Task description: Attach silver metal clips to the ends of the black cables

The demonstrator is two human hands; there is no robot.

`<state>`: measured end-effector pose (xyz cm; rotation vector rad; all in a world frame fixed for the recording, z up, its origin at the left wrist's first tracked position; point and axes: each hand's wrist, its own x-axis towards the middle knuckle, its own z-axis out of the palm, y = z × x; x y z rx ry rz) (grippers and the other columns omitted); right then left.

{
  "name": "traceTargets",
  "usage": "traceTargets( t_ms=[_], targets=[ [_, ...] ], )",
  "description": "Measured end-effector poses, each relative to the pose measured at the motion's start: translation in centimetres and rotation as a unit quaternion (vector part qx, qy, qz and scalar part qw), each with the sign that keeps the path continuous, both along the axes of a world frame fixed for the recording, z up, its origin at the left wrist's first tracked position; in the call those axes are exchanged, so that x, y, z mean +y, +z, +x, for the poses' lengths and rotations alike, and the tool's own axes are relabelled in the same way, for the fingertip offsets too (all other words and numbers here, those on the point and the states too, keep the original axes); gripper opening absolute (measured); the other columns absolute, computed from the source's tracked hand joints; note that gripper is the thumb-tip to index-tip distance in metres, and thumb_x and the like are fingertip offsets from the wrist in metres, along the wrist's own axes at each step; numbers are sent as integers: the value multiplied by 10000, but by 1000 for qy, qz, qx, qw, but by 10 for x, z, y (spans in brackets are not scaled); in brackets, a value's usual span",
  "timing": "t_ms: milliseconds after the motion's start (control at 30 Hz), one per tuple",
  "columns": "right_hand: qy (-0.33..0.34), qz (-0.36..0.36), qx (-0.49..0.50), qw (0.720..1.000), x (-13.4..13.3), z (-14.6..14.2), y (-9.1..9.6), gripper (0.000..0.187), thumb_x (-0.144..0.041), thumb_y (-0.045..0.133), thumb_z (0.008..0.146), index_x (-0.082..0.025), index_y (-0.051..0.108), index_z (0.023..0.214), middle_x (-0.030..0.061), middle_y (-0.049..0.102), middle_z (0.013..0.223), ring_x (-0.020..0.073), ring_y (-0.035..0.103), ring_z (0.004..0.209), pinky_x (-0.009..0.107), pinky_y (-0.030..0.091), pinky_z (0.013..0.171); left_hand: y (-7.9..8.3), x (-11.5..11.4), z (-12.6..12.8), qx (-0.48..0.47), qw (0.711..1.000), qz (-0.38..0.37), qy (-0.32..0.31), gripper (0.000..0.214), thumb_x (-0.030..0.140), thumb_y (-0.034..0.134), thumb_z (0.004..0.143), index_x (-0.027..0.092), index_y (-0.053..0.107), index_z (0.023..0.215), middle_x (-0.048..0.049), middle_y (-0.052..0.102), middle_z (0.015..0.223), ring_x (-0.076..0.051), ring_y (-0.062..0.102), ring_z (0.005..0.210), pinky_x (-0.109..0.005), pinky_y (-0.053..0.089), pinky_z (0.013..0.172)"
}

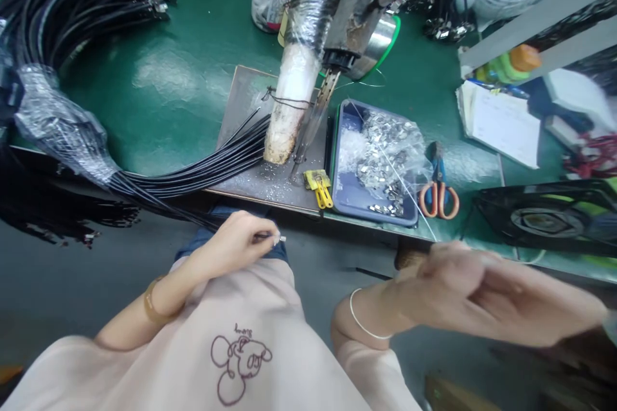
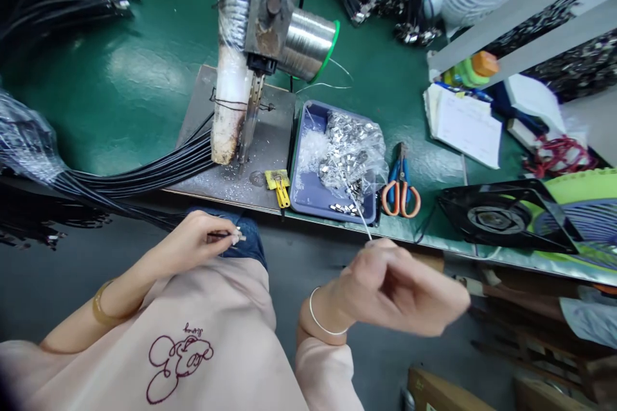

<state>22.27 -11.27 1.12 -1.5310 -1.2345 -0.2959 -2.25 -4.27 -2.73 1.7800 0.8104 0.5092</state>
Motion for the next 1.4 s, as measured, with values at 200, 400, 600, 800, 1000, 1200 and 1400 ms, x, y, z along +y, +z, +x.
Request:
traceTargets(
  t_ms=[200,400,600,800,1000,1200,1400],
  targets=[
    [-46,-255,-87,962,33,39,-9,260,-440,653,878,-238,633,715,18,654,616,192,601,542,345,505,589,-2,1,-7,-105,965,-6,239,106,236,716,852,154,782,836,-70,797,817,-158,714,684,-250,583,618],
    [-3,-321,-112,941,59,60,-24,163,-311,596,799,-255,534,659,12,633,634,187,551,590,345,448,632,0,48,3,60,884,373,275,165,165,608,951,176,773,950,-100,747,964,-245,652,916,-419,541,870],
    [25,-369,-196,908,62,61,-15,150,-213,564,752,-261,471,644,36,637,690,202,549,643,342,371,624,-12,55,8,96,880,425,192,253,134,546,989,157,775,885,-92,684,850,-230,567,799,-359,499,733],
    [63,-380,-185,904,62,67,-11,166,-255,586,815,-255,491,680,32,641,714,207,584,654,336,387,634,-9,37,3,51,868,449,206,260,146,533,1011,168,766,898,-82,672,864,-210,555,802,-336,480,739],
    [15,-395,-172,902,62,59,-9,155,-197,576,745,-262,465,658,40,664,719,217,605,677,340,388,655,-11,49,10,101,855,437,261,295,101,498,1001,168,710,807,-78,632,832,-220,543,780,-346,466,745],
    [5,-366,-134,921,58,56,-10,124,-206,571,728,-260,495,645,6,623,645,198,587,629,345,424,684,-18,50,12,56,863,456,212,205,216,581,1008,146,721,876,-73,660,834,-218,563,784,-337,486,748],
    [8,-238,-19,971,42,35,-4,86,-207,639,732,-233,586,669,-21,640,635,143,565,528,309,489,604,-20,46,15,71,836,508,198,309,161,511,1018,159,710,782,-85,665,815,-219,539,770,-338,490,728]
  ],
)
